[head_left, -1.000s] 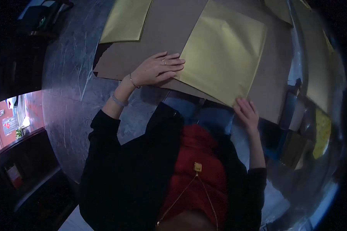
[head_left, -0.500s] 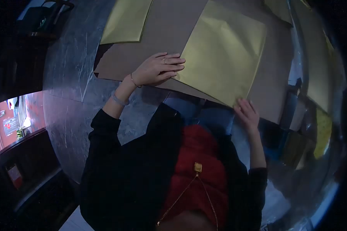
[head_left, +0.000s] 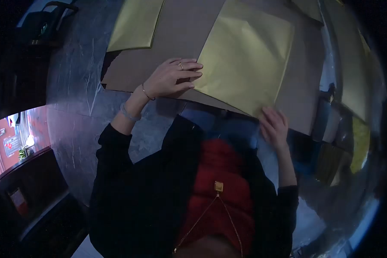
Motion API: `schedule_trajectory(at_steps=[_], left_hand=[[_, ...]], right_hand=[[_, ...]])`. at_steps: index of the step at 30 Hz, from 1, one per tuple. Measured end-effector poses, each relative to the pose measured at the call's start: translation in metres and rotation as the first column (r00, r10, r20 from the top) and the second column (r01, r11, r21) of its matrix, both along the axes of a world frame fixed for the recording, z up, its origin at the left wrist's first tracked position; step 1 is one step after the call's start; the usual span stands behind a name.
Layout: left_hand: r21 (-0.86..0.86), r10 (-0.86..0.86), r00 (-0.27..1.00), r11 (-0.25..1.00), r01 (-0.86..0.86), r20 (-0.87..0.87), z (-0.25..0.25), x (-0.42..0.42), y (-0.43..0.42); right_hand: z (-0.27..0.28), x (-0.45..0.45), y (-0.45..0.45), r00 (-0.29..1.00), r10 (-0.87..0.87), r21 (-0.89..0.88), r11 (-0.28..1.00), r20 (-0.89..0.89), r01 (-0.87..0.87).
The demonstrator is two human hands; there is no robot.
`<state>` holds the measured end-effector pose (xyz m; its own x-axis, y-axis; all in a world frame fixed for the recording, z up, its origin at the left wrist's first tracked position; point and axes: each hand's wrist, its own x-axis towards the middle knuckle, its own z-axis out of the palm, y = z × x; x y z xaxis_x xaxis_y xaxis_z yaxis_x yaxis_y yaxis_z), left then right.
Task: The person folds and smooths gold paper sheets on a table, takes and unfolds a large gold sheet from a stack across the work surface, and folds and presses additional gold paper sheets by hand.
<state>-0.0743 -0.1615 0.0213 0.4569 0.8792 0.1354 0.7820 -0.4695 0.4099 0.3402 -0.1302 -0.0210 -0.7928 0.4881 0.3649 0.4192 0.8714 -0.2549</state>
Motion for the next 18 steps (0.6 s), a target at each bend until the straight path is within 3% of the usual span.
schedule_trajectory(at_steps=[4, 6, 11, 18], left_hand=[[-0.053, 0.028, 0.998, 0.998, -0.031, -0.059, 0.011, 0.007, 0.002], [-0.061, 0.023, 0.998, 0.998, -0.026, -0.051, 0.013, 0.008, 0.003], [-0.069, 0.035, 0.996, 0.997, -0.040, -0.078, 0.014, 0.010, 0.003], [-0.112, 0.036, 0.998, 0.993, -0.042, -0.050, 0.014, 0.011, 0.002]], right_hand=[[0.014, -0.040, -0.014, 0.996, -0.033, 0.071, 0.997, -0.084, 0.039], [0.033, -0.087, -0.023, 0.996, -0.081, -0.134, 0.988, -0.038, 0.076], [0.037, -0.187, -0.032, 0.996, -0.088, -0.249, 0.964, 0.027, 0.092], [0.017, -0.160, -0.025, 0.975, -0.127, -0.212, 0.963, 0.183, 0.166]])
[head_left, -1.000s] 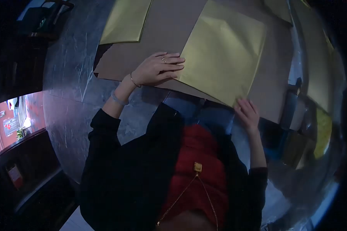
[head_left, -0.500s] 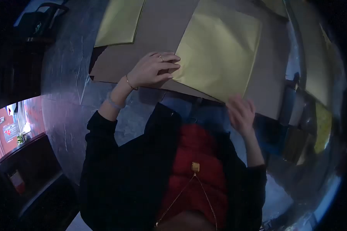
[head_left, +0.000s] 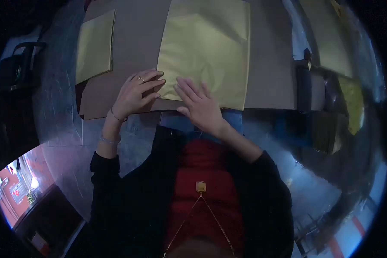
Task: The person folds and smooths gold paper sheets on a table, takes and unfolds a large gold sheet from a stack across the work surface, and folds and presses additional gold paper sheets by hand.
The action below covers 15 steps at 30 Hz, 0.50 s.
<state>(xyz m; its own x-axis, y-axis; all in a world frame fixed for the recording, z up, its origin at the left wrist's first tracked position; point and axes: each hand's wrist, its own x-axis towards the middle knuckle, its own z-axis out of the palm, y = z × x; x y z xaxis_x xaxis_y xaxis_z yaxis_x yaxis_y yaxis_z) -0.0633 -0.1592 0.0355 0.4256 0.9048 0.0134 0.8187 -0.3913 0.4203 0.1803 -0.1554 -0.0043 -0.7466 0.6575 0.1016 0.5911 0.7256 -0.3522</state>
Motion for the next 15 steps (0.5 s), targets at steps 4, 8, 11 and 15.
schedule_trajectory(at_steps=[4, 8, 11, 15], left_hand=[[-0.001, 0.015, 1.000, 1.000, -0.015, -0.013, -0.001, -0.001, -0.001], [-0.013, 0.018, 1.000, 1.000, -0.018, -0.010, -0.003, -0.002, -0.002], [0.001, 0.008, 1.000, 1.000, -0.008, 0.003, -0.004, -0.003, -0.003], [0.075, 0.015, 1.000, 0.997, -0.013, -0.022, -0.010, -0.001, -0.010]], right_hand=[[0.002, 0.039, 0.003, 0.997, -0.071, -0.075, 0.994, 0.030, 0.074], [-0.002, 0.074, 0.008, 0.984, -0.128, 0.043, 0.991, 0.125, 0.124], [0.003, 0.089, 0.012, 0.964, -0.186, 0.131, 0.978, 0.192, 0.163], [-0.003, 0.091, 0.012, 0.959, -0.188, 0.112, 0.980, 0.212, 0.168]])
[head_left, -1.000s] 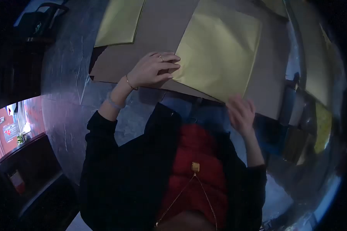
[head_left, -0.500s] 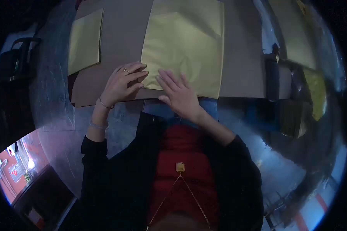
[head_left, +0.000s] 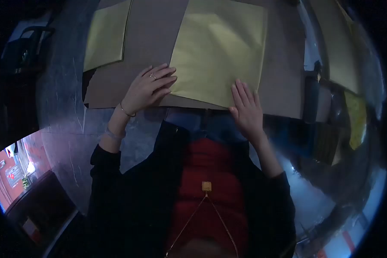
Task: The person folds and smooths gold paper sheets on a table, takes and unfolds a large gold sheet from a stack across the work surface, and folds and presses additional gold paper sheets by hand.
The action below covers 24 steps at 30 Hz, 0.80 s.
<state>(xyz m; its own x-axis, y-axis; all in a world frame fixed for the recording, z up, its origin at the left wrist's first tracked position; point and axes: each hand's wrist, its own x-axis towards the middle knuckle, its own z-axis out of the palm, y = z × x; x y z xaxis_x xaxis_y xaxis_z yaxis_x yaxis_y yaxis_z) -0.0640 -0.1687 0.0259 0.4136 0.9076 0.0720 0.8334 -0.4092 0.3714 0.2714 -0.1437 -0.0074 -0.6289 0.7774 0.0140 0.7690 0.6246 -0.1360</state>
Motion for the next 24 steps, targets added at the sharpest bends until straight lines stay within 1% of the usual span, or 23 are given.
schedule_trajectory(at_steps=[2, 4, 5, 7, 9, 11, 13, 14, 17, 20, 21, 22, 24], left_hand=[[0.117, 0.004, 0.997, 0.993, 0.005, -0.075, 0.003, 0.010, -0.007], [0.214, 0.026, 0.992, 0.977, 0.002, -0.127, 0.002, 0.031, -0.019], [0.175, 0.012, 1.000, 0.985, -0.009, -0.017, 0.006, 0.049, -0.023], [0.140, -0.038, 0.993, 0.990, 0.023, 0.108, -0.010, 0.085, -0.033], [0.128, -0.076, 0.982, 0.990, 0.054, 0.174, -0.024, 0.114, -0.036], [0.110, -0.082, 0.982, 0.992, 0.064, 0.173, -0.030, 0.121, -0.035], [0.109, 0.012, 0.988, 0.994, -0.029, 0.152, -0.019, 0.116, -0.029], [0.092, 0.061, 0.983, 0.993, -0.079, 0.176, -0.019, 0.109, -0.028], [0.107, 0.067, 0.995, 0.992, -0.074, 0.070, -0.021, 0.085, -0.028], [0.074, 0.067, 0.996, 0.995, -0.071, 0.062, -0.023, 0.082, -0.029], [0.072, 0.089, 0.988, 0.993, -0.098, 0.130, -0.020, 0.085, -0.029], [0.072, 0.088, 0.988, 0.993, -0.098, 0.131, -0.022, 0.086, -0.028], [0.190, 0.117, 0.983, 0.971, -0.143, 0.139, -0.032, 0.087, -0.026]], right_hand=[[0.000, -0.001, 0.000, 0.999, 0.006, 0.026, 1.000, -0.047, -0.005], [0.001, -0.002, 0.000, 0.999, 0.003, 0.035, 0.999, -0.047, -0.002], [0.001, -0.002, 0.000, 0.999, 0.002, 0.038, 0.999, -0.045, 0.000], [-0.001, -0.002, 0.000, 0.999, 0.003, 0.034, 0.999, -0.045, -0.002], [-0.001, -0.001, 0.001, 0.999, 0.002, 0.026, 1.000, -0.043, -0.001], [-0.002, 0.000, 0.000, 0.995, 0.016, -0.019, 1.000, -0.099, -0.018], [-0.004, 0.001, 0.001, 0.996, 0.013, -0.027, 1.000, -0.093, -0.016], [-0.005, 0.001, 0.000, 0.996, 0.014, -0.026, 1.000, -0.091, -0.016], [-0.003, 0.001, -0.001, 0.998, 0.017, -0.004, 1.000, -0.060, -0.018], [0.004, -0.001, 0.000, 0.996, 0.010, -0.051, 0.999, -0.091, -0.015], [0.003, -0.001, 0.000, 0.996, 0.011, -0.051, 0.999, -0.091, -0.015], [0.002, -0.001, 0.000, 0.996, 0.010, -0.054, 0.998, -0.087, -0.014], [0.004, -0.002, -0.001, 0.997, 0.006, -0.057, 0.998, -0.080, -0.011]])
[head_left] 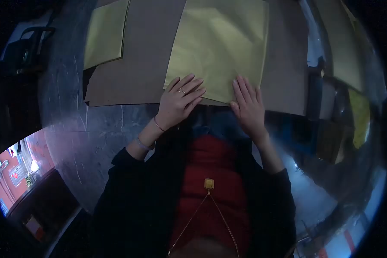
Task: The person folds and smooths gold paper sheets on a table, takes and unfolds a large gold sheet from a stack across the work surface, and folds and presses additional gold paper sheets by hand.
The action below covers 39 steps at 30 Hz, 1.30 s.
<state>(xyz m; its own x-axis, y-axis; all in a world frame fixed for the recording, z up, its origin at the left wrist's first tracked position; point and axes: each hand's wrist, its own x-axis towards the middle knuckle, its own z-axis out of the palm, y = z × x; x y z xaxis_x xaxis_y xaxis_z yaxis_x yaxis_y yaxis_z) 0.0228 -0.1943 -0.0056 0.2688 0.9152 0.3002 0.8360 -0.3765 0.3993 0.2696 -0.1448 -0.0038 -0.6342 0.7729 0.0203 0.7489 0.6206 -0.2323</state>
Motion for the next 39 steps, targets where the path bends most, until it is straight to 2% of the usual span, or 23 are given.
schedule_trajectory(at_steps=[2, 3, 5, 6, 8, 13, 22, 25, 27, 28, 29, 30, 31, 32, 33, 34, 36, 39], left_hand=[[0.009, 0.020, 0.999, 1.000, -0.020, 0.026, -0.003, 0.002, 0.001], [0.007, 0.021, 1.000, 1.000, -0.021, 0.019, -0.001, 0.002, 0.002], [-0.001, 0.021, 1.000, 1.000, -0.021, 0.011, 0.000, 0.004, 0.001], [-0.001, 0.021, 1.000, 1.000, -0.021, 0.021, 0.000, 0.002, 0.001], [0.005, 0.019, 0.999, 1.000, -0.019, 0.034, -0.001, 0.001, 0.001], [0.034, 0.036, 0.998, 0.999, -0.038, 0.043, -0.001, 0.002, 0.001], [0.060, 0.030, 0.997, 0.998, -0.034, 0.066, -0.006, 0.001, 0.001], [0.056, 0.023, 0.998, 0.998, -0.025, 0.050, -0.004, 0.000, 0.001], [0.058, 0.020, 0.998, 0.998, -0.023, 0.059, -0.006, 0.000, 0.000], [0.063, 0.017, 0.998, 0.998, -0.021, 0.065, -0.006, 0.000, 0.001], [0.064, 0.017, 0.998, 0.998, -0.021, 0.065, -0.006, 0.000, 0.001], [0.061, 0.020, 0.998, 0.998, -0.024, 0.067, -0.005, -0.001, 0.001], [0.059, 0.023, 0.997, 0.998, -0.027, 0.069, -0.005, 0.000, 0.001], [0.060, 0.022, 0.997, 0.998, -0.026, 0.070, -0.006, 0.000, 0.001], [0.058, 0.021, 0.997, 0.998, -0.025, 0.068, -0.006, 0.000, 0.001], [0.056, 0.021, 0.998, 0.998, -0.024, 0.066, -0.006, 0.000, 0.000], [0.050, 0.023, 0.997, 0.998, -0.026, 0.070, -0.005, 0.000, 0.000], [0.038, 0.018, 0.997, 0.999, -0.021, 0.074, -0.004, -0.001, 0.000]], right_hand=[[0.007, -0.008, -0.003, 0.995, -0.035, 0.195, 0.979, -0.088, 0.052], [0.008, -0.012, -0.009, 0.995, -0.033, 0.196, 0.979, -0.089, 0.050], [0.006, -0.025, -0.029, 0.902, 0.011, 0.202, 0.976, -0.432, 0.085], [0.005, -0.037, -0.034, 0.902, 0.009, 0.202, 0.975, -0.432, 0.087], [0.005, -0.061, -0.043, 0.882, -0.034, 0.051, 0.997, -0.470, 0.066], [-0.009, -0.071, -0.040, 0.859, -0.063, 0.112, 0.984, -0.507, 0.139], [-0.022, -0.063, -0.052, 0.857, -0.196, 0.041, 0.969, -0.476, 0.244], [-0.029, -0.058, -0.058, 0.830, -0.207, 0.033, 0.965, -0.517, 0.261], [-0.027, -0.056, -0.065, 0.883, -0.236, 0.002, 0.966, -0.406, 0.259], [-0.026, -0.056, -0.067, 0.882, -0.237, 0.002, 0.965, -0.406, 0.261], [-0.024, -0.056, -0.069, 0.781, -0.422, -0.393, 0.886, -0.461, 0.248], [-0.022, -0.057, -0.069, 0.671, -0.608, -0.722, 0.675, -0.425, 0.154], [-0.019, -0.059, -0.066, 0.671, -0.608, -0.721, 0.675, -0.424, 0.156], [-0.014, -0.061, -0.060, 0.539, -0.784, -0.912, 0.405, -0.309, 0.066], [-0.011, -0.063, -0.056, 0.420, -0.899, -0.992, 0.101, -0.125, -0.077], [-0.010, -0.065, -0.054, 0.421, -0.899, -0.992, 0.101, -0.125, -0.078], [-0.009, -0.068, -0.050, 0.283, -0.959, -0.970, -0.059, -0.010, -0.234], [-0.011, -0.064, -0.050, 0.281, -0.959, -0.935, -0.126, 0.030, -0.332]])
